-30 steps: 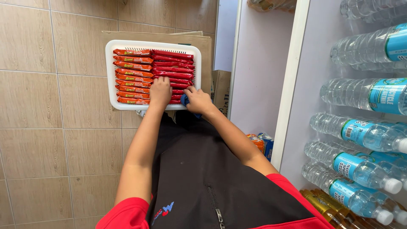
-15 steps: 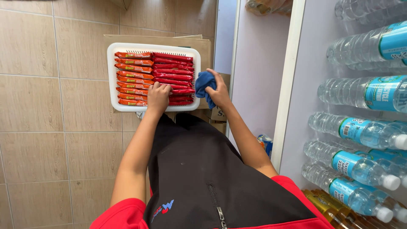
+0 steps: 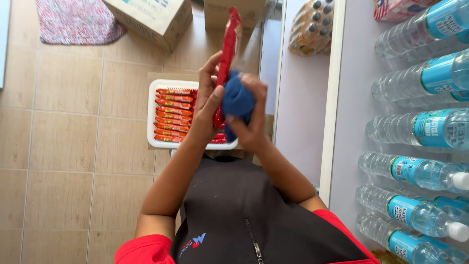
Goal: The person wipes a package of Campfield baby corn snacks with a blue cloth and places it on a shelf. They then pick up a white basket filled with red snack packets, wipe each packet individually with the cloth, and return them to the basket.
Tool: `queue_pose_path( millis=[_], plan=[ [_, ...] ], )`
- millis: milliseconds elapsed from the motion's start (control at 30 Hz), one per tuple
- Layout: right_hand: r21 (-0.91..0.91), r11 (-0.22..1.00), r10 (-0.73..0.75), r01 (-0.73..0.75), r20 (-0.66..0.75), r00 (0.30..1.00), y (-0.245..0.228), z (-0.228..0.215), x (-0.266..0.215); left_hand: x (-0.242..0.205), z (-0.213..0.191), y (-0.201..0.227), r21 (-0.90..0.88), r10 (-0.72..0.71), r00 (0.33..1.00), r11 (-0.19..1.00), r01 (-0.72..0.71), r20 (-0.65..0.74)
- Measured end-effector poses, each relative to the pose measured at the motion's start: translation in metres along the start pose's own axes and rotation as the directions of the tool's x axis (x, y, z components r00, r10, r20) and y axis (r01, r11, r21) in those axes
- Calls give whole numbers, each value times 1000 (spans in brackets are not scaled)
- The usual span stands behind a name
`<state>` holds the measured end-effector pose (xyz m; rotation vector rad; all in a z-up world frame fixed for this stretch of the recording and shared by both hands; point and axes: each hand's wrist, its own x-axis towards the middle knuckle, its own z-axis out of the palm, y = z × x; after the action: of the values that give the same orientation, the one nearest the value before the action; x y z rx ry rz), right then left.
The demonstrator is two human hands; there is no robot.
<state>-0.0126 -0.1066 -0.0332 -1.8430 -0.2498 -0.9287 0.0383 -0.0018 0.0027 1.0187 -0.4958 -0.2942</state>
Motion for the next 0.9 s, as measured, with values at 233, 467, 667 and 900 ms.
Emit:
queue_pose_path(
  millis=[233,467,667,900],
  plan=[
    [-10,988,-153,153,-72,986,-26,5,4,12,5,-17,-268,34,997,963,-13,75],
    [-126,990,-88,59,-241,967,1,-15,42,-11,18,-4,-90,-18,954,995,48,300],
    [216,975,127,-49,-366,922,29,-43,75,-12,9,30,62,-120,900,993,104,420],
    [489,872,204,-15,-335,920,40,-50,48,-5,-6,5,-371,-37,926,910,187,377]
  ],
)
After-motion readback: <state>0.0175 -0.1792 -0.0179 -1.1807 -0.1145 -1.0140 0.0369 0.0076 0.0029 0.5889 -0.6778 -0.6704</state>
